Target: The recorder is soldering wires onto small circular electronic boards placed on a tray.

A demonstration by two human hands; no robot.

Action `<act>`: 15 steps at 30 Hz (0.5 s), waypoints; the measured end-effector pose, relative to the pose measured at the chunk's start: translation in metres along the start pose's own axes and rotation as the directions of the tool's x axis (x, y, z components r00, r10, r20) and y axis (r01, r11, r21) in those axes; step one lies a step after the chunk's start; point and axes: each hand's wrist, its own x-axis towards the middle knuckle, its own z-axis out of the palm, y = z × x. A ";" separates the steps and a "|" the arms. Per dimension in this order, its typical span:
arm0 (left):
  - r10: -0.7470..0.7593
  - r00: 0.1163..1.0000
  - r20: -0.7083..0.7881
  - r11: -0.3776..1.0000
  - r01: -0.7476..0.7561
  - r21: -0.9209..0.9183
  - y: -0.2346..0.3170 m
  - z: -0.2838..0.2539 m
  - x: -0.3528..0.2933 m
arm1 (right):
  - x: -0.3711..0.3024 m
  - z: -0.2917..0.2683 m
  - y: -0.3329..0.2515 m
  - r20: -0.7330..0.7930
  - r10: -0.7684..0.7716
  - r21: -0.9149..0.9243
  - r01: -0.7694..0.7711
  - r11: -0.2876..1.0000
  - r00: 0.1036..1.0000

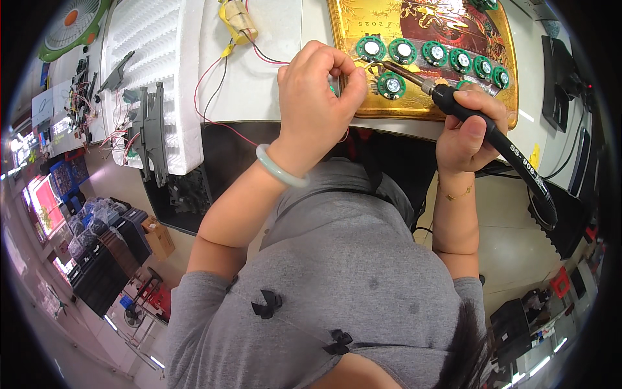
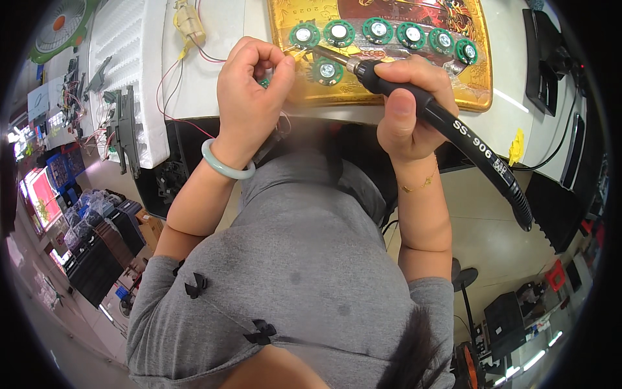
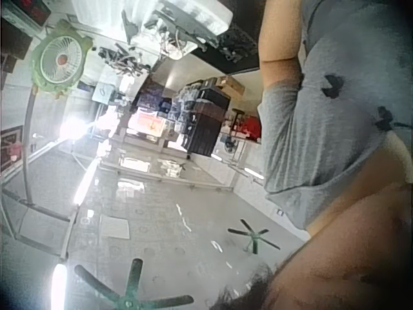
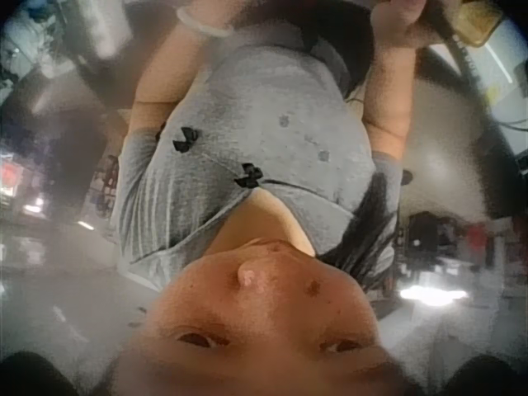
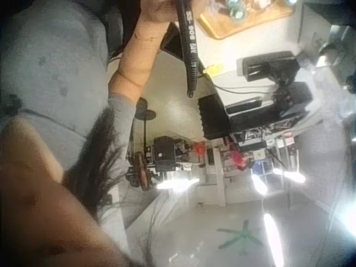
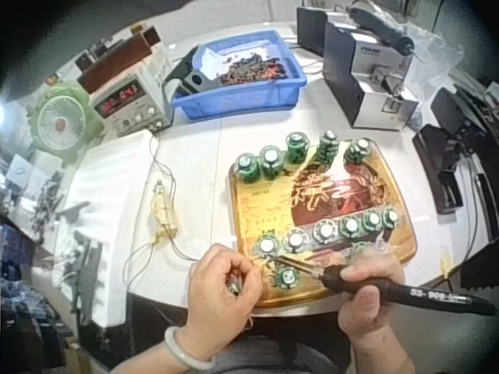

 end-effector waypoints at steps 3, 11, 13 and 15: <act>-0.006 1.000 0.000 1.000 0.006 -0.021 0.000 0.000 0.000 | 0.001 0.001 -0.003 -0.001 0.020 0.019 -0.020 1.000 1.000; -0.003 1.000 0.004 1.000 0.003 -0.005 0.000 0.000 0.000 | 0.000 0.001 -0.002 -0.009 0.019 0.013 -0.019 1.000 1.000; -0.004 1.000 0.006 1.000 0.004 -0.006 0.000 0.000 0.000 | 0.000 0.001 -0.002 -0.014 0.012 0.001 -0.012 1.000 1.000; -0.008 1.000 0.009 1.000 0.008 -0.012 -0.001 0.001 -0.001 | 0.000 0.001 -0.003 -0.017 0.031 0.010 -0.031 0.999 0.999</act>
